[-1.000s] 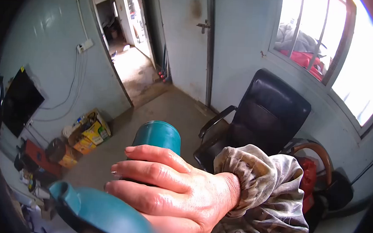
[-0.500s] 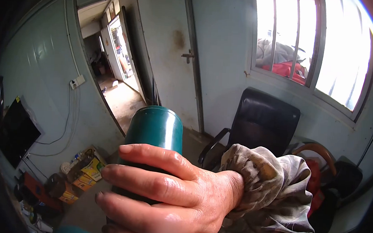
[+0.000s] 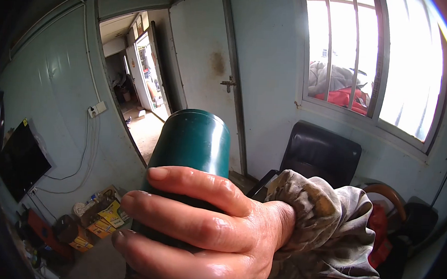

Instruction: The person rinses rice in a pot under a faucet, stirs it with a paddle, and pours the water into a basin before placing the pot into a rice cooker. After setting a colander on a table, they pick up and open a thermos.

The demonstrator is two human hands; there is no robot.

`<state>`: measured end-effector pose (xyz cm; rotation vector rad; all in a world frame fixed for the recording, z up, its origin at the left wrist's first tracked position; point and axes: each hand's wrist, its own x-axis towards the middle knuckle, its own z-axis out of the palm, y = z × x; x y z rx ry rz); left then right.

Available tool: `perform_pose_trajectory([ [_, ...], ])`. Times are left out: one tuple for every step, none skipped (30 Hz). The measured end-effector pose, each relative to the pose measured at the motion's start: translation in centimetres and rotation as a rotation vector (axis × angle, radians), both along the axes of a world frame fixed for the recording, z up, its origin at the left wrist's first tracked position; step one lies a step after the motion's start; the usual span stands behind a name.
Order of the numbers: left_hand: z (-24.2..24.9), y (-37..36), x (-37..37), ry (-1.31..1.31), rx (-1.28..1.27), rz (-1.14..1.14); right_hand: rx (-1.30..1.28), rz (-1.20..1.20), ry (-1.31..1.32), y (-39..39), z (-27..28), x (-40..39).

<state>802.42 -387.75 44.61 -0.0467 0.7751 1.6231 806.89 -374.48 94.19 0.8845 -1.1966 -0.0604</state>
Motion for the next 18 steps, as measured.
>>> perform_pose_trajectory([
  [0.5,0.3,-0.2,0.019,0.008,0.002,0.006,0.009,-0.005,0.0,0.2,0.2],
  [1.1,0.7,-0.5,0.048,0.015,0.004,0.011,0.006,-0.01,0.3,0.2,0.2],
  [1.8,0.9,-0.7,0.083,0.024,0.002,0.017,0.003,-0.01,0.2,0.4,0.2],
  [2.6,1.3,-1.0,0.118,0.033,0.006,0.02,0.002,-0.004,0.2,0.5,0.3],
  [3.3,1.6,-1.1,0.151,0.042,0.007,0.023,-0.001,-0.003,0.2,0.6,0.4],
  [4.1,1.9,-1.4,0.181,0.052,0.008,0.03,-0.006,0.004,0.2,0.8,0.4],
  [4.9,2.2,-1.6,0.209,0.063,0.009,0.038,-0.008,0.01,0.1,1.0,0.5],
  [5.7,2.6,-1.9,0.24,0.071,0.011,0.046,-0.012,0.02,0.2,1.3,0.6],
  [6.5,2.9,-2.1,0.267,0.081,0.017,0.051,-0.01,0.028,0.1,1.5,0.7],
  [7.2,3.3,-2.4,0.292,0.094,0.019,0.064,-0.011,0.039,-0.2,1.7,0.7],
  [7.8,3.6,-2.6,0.315,0.105,0.02,0.075,-0.013,0.047,-0.2,1.9,0.8],
  [8.5,3.9,-2.8,0.331,0.118,0.021,0.086,-0.014,0.057,-0.4,2.1,0.8],
  [9.2,4.2,-2.9,0.347,0.129,0.022,0.097,-0.018,0.067,-0.6,2.2,0.9],
  [9.7,4.6,-3.1,0.363,0.139,0.024,0.105,-0.019,0.077,-0.8,2.4,1.1],
  [10.2,4.8,-3.2,0.377,0.146,0.026,0.113,-0.019,0.084,-0.8,2.5,1.1],
  [10.8,4.9,-3.4,0.393,0.158,0.03,0.123,-0.021,0.094,-1.0,2.5,1.2],
  [11.2,5.2,-3.5,0.401,0.166,0.029,0.135,-0.024,0.101,-1.1,2.6,1.3],
  [11.6,5.4,-3.5,0.415,0.173,0.031,0.143,-0.026,0.108,-1.2,2.7,1.3],
])
